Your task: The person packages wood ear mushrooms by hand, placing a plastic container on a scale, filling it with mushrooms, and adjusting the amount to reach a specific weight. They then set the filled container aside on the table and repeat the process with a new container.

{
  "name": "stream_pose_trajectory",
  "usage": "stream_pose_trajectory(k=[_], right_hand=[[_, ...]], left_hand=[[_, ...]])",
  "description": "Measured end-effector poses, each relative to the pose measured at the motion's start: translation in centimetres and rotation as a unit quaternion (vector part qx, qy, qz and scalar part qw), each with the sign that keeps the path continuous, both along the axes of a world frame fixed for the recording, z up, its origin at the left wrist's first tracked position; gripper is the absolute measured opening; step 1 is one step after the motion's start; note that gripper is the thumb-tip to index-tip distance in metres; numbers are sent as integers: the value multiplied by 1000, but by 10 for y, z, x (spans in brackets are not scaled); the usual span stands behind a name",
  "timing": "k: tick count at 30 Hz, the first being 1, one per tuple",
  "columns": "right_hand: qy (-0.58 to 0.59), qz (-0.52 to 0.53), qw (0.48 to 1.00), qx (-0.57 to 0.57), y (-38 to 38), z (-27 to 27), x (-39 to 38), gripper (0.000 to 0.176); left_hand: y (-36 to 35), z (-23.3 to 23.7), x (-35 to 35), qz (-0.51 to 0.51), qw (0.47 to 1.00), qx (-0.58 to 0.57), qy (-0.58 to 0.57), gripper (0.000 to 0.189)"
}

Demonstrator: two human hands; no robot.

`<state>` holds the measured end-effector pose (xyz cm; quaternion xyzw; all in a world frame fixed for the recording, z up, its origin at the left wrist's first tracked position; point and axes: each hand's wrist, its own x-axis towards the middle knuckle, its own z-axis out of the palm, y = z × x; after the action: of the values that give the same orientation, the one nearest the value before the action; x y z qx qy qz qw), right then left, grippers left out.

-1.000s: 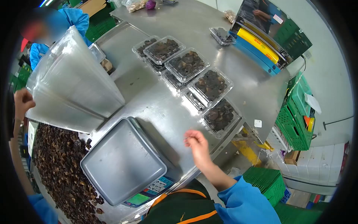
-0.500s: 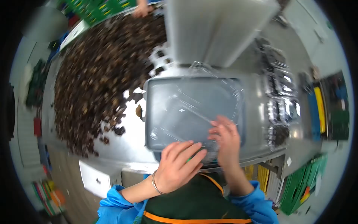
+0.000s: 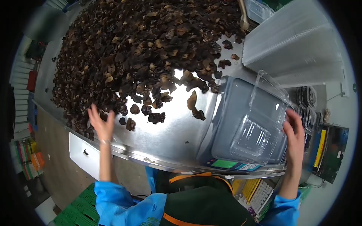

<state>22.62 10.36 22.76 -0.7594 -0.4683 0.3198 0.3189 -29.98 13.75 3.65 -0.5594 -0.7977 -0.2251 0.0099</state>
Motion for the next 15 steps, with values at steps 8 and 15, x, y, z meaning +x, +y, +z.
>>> stream_pose_trajectory(k=[8,15], right_hand=[[242,108,908,-325,179,-94,-209,57],[415,7,801,-432,179,-121,-302,51]], left_hand=[[98,-16,21,-122,945,-87,-291,98],[80,10,61,-215,725,-115,-645,82]])
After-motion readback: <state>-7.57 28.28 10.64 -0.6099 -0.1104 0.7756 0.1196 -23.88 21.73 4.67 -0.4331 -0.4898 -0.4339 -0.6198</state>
